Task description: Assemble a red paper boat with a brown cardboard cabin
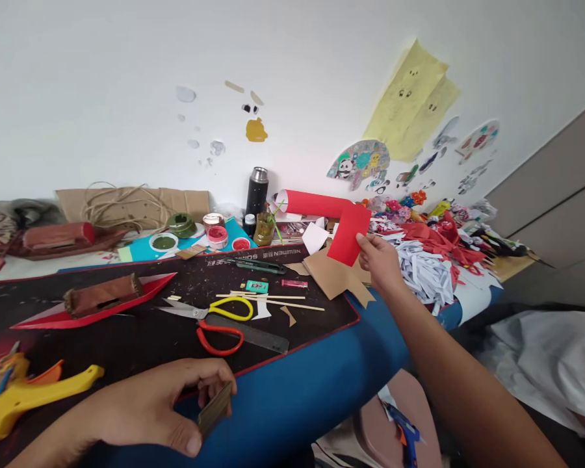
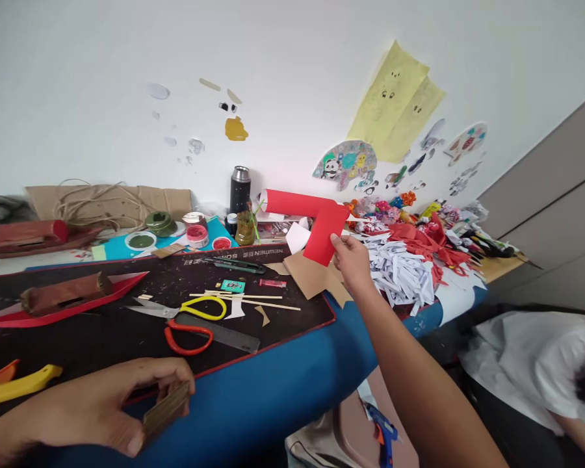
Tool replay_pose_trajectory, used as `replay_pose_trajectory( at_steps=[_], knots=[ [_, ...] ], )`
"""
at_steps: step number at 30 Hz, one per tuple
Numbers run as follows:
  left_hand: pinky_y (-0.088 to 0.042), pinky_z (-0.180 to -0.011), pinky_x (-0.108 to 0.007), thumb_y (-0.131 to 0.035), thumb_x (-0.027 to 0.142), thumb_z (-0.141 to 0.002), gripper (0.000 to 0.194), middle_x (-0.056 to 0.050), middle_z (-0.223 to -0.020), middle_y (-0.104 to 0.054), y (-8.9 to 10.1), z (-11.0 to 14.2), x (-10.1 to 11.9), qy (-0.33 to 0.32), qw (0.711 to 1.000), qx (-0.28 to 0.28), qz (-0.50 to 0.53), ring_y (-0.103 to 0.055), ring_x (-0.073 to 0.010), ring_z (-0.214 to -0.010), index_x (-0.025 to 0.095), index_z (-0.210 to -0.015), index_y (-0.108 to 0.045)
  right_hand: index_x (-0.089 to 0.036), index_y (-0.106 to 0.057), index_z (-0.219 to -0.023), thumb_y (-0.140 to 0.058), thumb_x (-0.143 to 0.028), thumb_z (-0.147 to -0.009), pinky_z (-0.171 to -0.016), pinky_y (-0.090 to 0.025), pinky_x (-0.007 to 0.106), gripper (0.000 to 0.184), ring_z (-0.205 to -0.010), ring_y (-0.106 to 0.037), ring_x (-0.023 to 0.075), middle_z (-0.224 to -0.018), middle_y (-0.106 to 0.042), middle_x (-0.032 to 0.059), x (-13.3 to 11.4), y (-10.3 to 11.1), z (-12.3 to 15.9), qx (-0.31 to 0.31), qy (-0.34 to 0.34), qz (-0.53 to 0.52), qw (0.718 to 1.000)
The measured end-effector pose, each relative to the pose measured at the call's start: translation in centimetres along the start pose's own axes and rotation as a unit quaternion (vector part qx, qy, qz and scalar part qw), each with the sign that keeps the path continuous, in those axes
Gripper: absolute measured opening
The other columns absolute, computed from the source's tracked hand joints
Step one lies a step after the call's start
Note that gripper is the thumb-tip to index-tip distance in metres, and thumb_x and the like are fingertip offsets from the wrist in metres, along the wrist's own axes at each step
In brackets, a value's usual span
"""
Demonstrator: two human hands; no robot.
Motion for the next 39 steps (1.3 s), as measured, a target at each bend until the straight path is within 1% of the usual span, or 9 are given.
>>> replay_pose_trajectory(
  at_steps=[10, 15, 19, 22, 26, 29, 33, 35, 39],
  knots=[
    [-0.051, -0.093, -0.033, -0.090, 0.074, -0.068, 0.073, -0.003, -0.120, -0.079, 0.2, 0.0, -0.3, -0.003, 1.000, -0.002, -0.010, -0.068, -0.0295, -0.108, 0.029, -0.125, -0.076, -0.023, -0.055, -0.077, -0.090, -0.065, -0.077, -0.039, -0.023, 0.020, 0.054, -0.042, -0.030, 0.0062, -0.052, -0.037, -0.0116, 0.9, -2.0, 0.1, -0.038, -0.018, -0.018, 0.999],
    [-0.055, -0.094, -0.035, -0.088, 0.071, -0.073, 0.066, -0.002, -0.116, -0.079, 0.3, 0.2, -0.4, -0.043, 0.999, 0.013, 0.020, -0.067, -0.0299, -0.106, 0.033, -0.126, -0.077, -0.019, -0.065, -0.086, -0.090, -0.070, -0.071, -0.039, -0.028, 0.021, 0.058, -0.041, -0.042, 0.0084, -0.055, -0.054, -0.0060, 3.4, -3.6, 1.3, -0.097, -0.068, 0.040, 0.992],
    [-0.053, -0.093, -0.034, -0.092, 0.066, -0.071, 0.064, -0.001, -0.116, -0.079, 0.2, 0.1, -0.6, -0.048, 0.998, 0.009, 0.027, -0.067, -0.0291, -0.104, 0.033, -0.124, -0.077, -0.017, -0.070, -0.108, -0.082, -0.073, -0.075, -0.043, -0.034, 0.023, 0.066, -0.044, -0.048, 0.0104, -0.063, -0.061, -0.0048, 4.7, -2.9, 1.8, -0.090, -0.069, 0.100, 0.988],
    [-0.051, -0.092, -0.032, -0.092, 0.066, -0.071, 0.065, -0.002, -0.117, -0.079, 0.2, 0.0, -0.4, -0.035, 0.999, -0.001, 0.023, -0.067, -0.0282, -0.105, 0.031, -0.122, -0.077, -0.016, -0.071, -0.107, -0.076, -0.073, -0.080, -0.046, -0.035, 0.026, 0.063, -0.045, -0.047, 0.0121, -0.062, -0.059, -0.0049, 4.8, -1.4, 2.0, -0.080, -0.057, 0.163, 0.982],
    [-0.048, -0.090, -0.031, -0.093, 0.066, -0.070, 0.067, -0.002, -0.117, -0.080, 0.1, -0.1, -0.3, -0.011, 1.000, -0.007, 0.017, -0.067, -0.0275, -0.105, 0.029, -0.123, -0.076, -0.018, -0.078, -0.105, -0.076, -0.057, -0.084, -0.058, -0.038, 0.029, 0.044, -0.059, -0.057, 0.0186, -0.059, -0.059, -0.0032, 3.9, 0.6, 2.8, -0.077, -0.018, 0.259, 0.963],
    [-0.047, -0.088, -0.031, -0.093, 0.067, -0.068, 0.069, -0.002, -0.117, -0.080, 0.1, -0.1, -0.2, -0.004, 1.000, -0.004, 0.016, -0.066, -0.0272, -0.104, 0.029, -0.122, -0.075, -0.019, -0.081, -0.109, -0.074, -0.048, -0.087, -0.062, -0.036, 0.030, 0.038, -0.062, -0.056, 0.0212, -0.059, -0.058, -0.0030, 3.6, 1.1, 3.9, -0.092, 0.009, 0.325, 0.941],
    [-0.047, -0.088, -0.031, -0.095, 0.064, -0.067, 0.069, -0.003, -0.117, -0.080, 0.0, -0.2, -0.4, -0.007, 1.000, 0.000, 0.025, -0.066, -0.0264, -0.103, 0.028, -0.123, -0.076, -0.017, -0.080, -0.119, -0.058, -0.048, -0.100, -0.064, -0.037, 0.032, 0.043, -0.066, -0.063, 0.0243, -0.067, -0.068, 0.0024, 4.5, -0.6, 5.9, -0.178, 0.045, 0.483, 0.856],
    [-0.047, -0.088, -0.032, -0.097, 0.062, -0.066, 0.069, -0.004, -0.117, -0.081, 0.0, -0.2, -0.6, -0.018, 0.999, 0.001, 0.047, -0.067, -0.0264, -0.103, 0.027, -0.122, -0.076, -0.018, -0.081, -0.118, -0.056, -0.047, -0.101, -0.065, -0.040, 0.033, 0.041, -0.069, -0.067, 0.0258, -0.071, -0.072, 0.0049, 4.9, -1.7, 6.7, -0.204, 0.051, 0.508, 0.835],
    [-0.051, -0.085, -0.032, -0.097, 0.063, -0.068, 0.073, -0.009, -0.125, -0.079, 1.5, 0.1, -0.4, -0.097, 0.977, 0.048, 0.186, -0.070, -0.0273, -0.105, 0.025, -0.127, -0.074, -0.021, -0.082, -0.112, -0.053, -0.052, -0.104, -0.071, -0.049, 0.035, 0.043, -0.075, -0.074, 0.0291, -0.081, -0.080, 0.0075, 4.6, -4.3, 8.5, -0.232, 0.068, 0.452, 0.859]
  ],
)
Point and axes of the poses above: each hand's wrist, its own z-axis away from the middle knuckle, its own y-axis out of the back of the hand, x = y × z, the point moved 9 cm from there along -z, towards the middle knuckle
